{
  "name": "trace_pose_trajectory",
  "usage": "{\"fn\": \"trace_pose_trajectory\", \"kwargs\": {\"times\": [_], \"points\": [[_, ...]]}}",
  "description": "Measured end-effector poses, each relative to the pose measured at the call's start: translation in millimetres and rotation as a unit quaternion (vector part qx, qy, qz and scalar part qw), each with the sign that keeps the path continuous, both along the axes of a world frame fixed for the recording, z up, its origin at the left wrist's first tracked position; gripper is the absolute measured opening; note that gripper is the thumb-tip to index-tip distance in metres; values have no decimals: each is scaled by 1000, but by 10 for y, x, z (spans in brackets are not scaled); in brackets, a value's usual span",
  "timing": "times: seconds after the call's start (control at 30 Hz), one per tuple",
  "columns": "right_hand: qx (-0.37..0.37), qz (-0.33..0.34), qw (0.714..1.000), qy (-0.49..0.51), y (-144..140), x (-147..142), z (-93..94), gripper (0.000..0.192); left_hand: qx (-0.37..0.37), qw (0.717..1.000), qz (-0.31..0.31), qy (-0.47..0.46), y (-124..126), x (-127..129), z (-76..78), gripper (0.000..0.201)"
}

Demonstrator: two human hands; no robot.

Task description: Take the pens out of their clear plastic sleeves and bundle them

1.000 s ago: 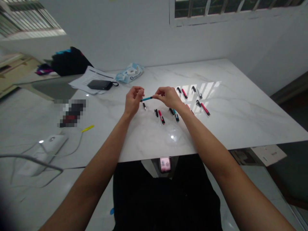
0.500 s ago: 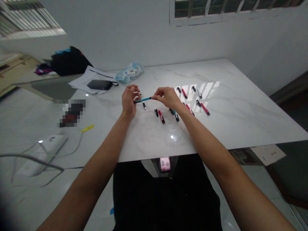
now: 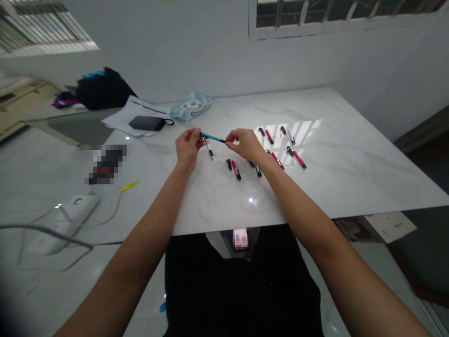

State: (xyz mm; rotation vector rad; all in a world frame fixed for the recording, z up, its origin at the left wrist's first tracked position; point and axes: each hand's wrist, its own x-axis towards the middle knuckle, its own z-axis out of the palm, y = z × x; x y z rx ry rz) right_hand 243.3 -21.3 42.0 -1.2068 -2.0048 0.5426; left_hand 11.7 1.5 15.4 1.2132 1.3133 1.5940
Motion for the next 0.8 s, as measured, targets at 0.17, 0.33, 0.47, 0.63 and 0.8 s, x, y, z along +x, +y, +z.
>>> {"fn": "trace_pose_trajectory", "kwargs": {"times": [0.17, 0.33, 0.47, 0.63, 0.8], "points": [[0, -21, 999, -30, -16, -7, 8, 14, 11, 959, 87, 269, -10, -199, -52, 21], [2, -84, 996, -25, 24, 35, -19, 14, -83, 863, 51, 496, -128, -242, -77, 22], [4, -108, 994, -36, 72, 15, -75, 15, -90, 843, 17, 530, -173, -173, -56, 22], [-2, -107, 990, -88, 135, -108, -78, 16, -65, 844, -6, 533, -205, -85, -62, 22], [-20, -108, 980, -166, 188, -284, -4, 18, -58, 837, -14, 543, -241, -21, -73, 27]]}}
